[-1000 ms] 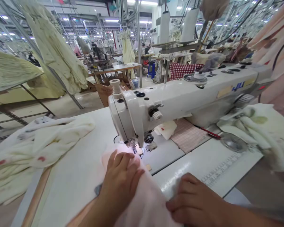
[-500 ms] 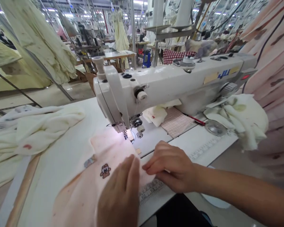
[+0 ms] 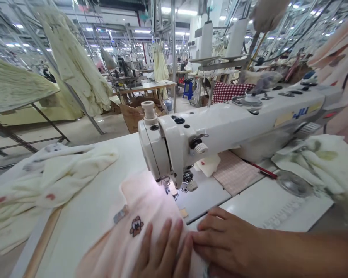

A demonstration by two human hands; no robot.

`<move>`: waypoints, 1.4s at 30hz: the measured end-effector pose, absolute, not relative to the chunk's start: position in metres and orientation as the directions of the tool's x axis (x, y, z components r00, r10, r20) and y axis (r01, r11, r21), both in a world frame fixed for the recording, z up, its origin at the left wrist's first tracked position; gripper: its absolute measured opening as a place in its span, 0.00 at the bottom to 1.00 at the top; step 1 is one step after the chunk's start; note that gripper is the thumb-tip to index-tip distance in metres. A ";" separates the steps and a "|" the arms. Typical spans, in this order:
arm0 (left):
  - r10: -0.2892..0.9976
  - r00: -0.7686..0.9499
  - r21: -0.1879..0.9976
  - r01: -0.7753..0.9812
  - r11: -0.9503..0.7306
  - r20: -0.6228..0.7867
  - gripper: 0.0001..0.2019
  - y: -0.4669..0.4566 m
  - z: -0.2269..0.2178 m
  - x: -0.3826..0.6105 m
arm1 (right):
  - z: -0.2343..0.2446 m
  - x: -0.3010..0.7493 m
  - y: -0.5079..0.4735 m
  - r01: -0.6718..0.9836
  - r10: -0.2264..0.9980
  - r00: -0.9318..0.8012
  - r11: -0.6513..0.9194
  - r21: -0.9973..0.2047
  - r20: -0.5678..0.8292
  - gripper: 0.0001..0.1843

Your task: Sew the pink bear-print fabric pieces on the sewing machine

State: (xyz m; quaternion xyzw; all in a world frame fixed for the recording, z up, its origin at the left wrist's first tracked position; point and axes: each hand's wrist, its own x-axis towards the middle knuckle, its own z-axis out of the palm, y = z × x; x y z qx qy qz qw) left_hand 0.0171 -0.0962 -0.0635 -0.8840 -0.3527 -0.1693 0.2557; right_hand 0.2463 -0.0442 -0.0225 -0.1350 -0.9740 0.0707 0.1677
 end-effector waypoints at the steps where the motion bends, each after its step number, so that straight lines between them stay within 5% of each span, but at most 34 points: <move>1: 0.510 0.726 -0.351 0.677 -0.646 0.461 0.18 -0.088 -0.059 0.011 | -0.023 0.242 -0.036 0.222 0.265 -0.919 0.960 -0.172 0.293 0.15; 6: 0.584 0.706 -0.279 0.701 -0.656 0.401 0.18 -0.056 -0.035 -0.008 | -0.029 0.224 -0.001 0.237 0.257 -0.923 0.966 -0.102 0.287 0.13; 12: 0.620 0.673 -0.001 0.678 -0.735 0.405 0.11 -0.046 -0.027 -0.006 | -0.031 0.215 0.008 0.334 0.337 -0.894 0.940 -0.063 0.294 0.11; 16: 0.654 0.667 0.081 0.675 -0.733 0.356 0.11 -0.043 -0.025 -0.007 | -0.030 0.211 0.010 0.353 0.352 -0.888 0.934 -0.051 0.297 0.09; 22: 0.693 0.671 0.086 0.699 -0.710 0.263 0.14 -0.029 -0.025 -0.019 | -0.032 0.201 0.017 0.422 0.403 -0.855 0.907 -0.013 0.327 0.09; 30: 0.686 0.643 0.093 0.703 -0.705 0.340 0.11 -0.001 -0.027 -0.033 | -0.041 0.201 0.023 0.422 0.382 -0.797 0.906 -0.020 0.468 0.11; 42: 0.751 0.577 0.061 0.779 -0.624 0.322 0.12 -0.015 -0.029 -0.024 | -0.028 0.205 0.012 0.377 0.363 -0.826 0.925 -0.056 0.431 0.11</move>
